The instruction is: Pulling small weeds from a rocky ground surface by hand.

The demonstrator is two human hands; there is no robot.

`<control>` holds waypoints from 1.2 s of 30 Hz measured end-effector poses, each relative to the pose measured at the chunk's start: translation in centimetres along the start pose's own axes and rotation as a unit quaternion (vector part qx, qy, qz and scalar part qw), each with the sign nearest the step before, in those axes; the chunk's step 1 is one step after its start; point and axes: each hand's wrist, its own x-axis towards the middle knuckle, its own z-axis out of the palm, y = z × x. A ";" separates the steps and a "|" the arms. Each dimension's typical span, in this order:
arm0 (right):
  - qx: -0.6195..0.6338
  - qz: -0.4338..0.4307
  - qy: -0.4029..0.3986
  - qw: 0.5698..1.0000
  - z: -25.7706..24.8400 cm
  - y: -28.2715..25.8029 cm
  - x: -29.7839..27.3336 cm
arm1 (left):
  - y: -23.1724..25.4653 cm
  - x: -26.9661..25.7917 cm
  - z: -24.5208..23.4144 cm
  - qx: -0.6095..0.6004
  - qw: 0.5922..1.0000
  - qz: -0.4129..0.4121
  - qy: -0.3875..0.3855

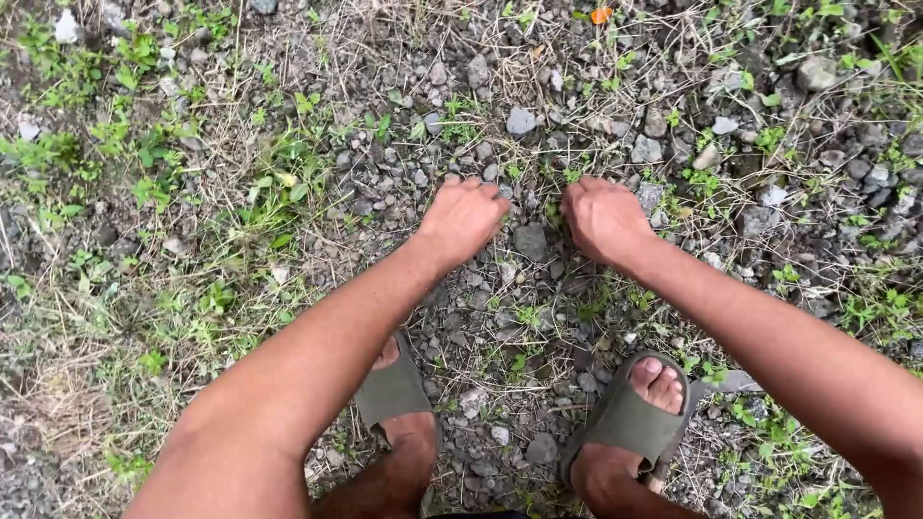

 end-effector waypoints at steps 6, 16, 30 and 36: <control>0.253 0.020 0.027 0.967 -6.1 2.1 -2.3 | 0.7 0.0 0.4 0.108 0.979 0.154 0.081; 0.386 0.110 0.008 0.916 -6.0 1.2 -2.5 | 0.3 0.1 0.7 0.183 0.959 0.211 0.053; 0.680 0.111 -0.032 0.724 -9.8 0.2 -2.2 | 3.8 2.8 -3.5 -0.411 0.909 -0.028 0.061; 0.655 0.134 -0.040 0.743 -11.0 -0.2 -2.0 | 1.9 1.0 -7.3 -0.331 0.940 -0.076 0.033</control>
